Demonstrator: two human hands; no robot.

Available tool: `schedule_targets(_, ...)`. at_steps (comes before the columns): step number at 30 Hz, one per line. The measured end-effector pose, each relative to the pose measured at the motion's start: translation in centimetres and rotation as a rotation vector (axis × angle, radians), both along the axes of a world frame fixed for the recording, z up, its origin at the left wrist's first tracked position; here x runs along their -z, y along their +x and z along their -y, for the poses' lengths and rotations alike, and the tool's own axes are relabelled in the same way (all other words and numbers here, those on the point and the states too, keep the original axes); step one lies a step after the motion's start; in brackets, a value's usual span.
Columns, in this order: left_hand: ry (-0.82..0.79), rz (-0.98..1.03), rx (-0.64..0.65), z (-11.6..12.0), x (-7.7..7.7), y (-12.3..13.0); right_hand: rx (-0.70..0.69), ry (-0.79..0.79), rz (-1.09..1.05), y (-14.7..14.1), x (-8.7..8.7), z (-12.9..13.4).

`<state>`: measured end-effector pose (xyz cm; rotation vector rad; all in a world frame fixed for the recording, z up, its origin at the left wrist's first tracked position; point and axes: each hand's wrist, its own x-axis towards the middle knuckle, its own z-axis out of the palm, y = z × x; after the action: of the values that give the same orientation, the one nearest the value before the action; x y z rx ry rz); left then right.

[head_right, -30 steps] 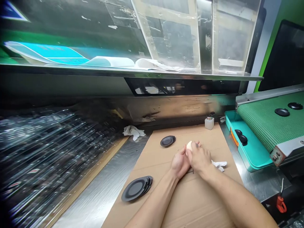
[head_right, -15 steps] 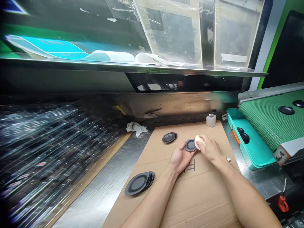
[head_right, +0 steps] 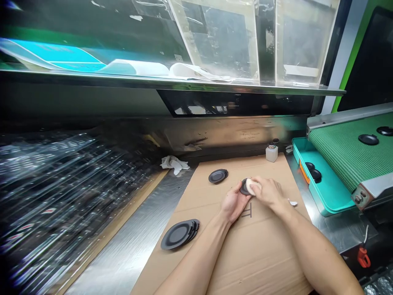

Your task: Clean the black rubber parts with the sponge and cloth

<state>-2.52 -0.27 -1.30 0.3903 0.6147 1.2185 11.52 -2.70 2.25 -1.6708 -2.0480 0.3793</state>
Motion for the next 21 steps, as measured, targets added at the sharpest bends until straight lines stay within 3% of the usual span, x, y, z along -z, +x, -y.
schedule_targets(2, -0.021, 0.010, -0.019, 0.0, -0.1, 0.2, 0.055, -0.007, 0.016, -0.3, -0.1, 0.1)
schedule_targets(6, -0.140, 0.040, -0.024, -0.2, -0.4, 0.0, -0.026, -0.055, 0.051, -0.6, -0.2, 0.2)
schedule_targets(12, -0.216, 0.119, 0.017, -0.5, -1.1, -1.9, 0.303, -0.017, 0.048, 3.0, -0.5, -1.6)
schedule_targets(15, -0.205, 0.198, 0.058, -0.4, -1.5, -2.4, 0.356, -0.034, 0.060, 5.0, -0.5, -2.2)
schedule_targets(19, -0.191, 0.237, 0.078, -0.3, -1.8, -2.5, 0.357, -0.126, 0.263, 5.8, -0.9, -2.0)
schedule_targets(21, -0.201, 0.227, 0.055, -0.3, -1.9, -2.6, 0.380, -0.037, 0.368, 5.8, -1.6, -1.5)
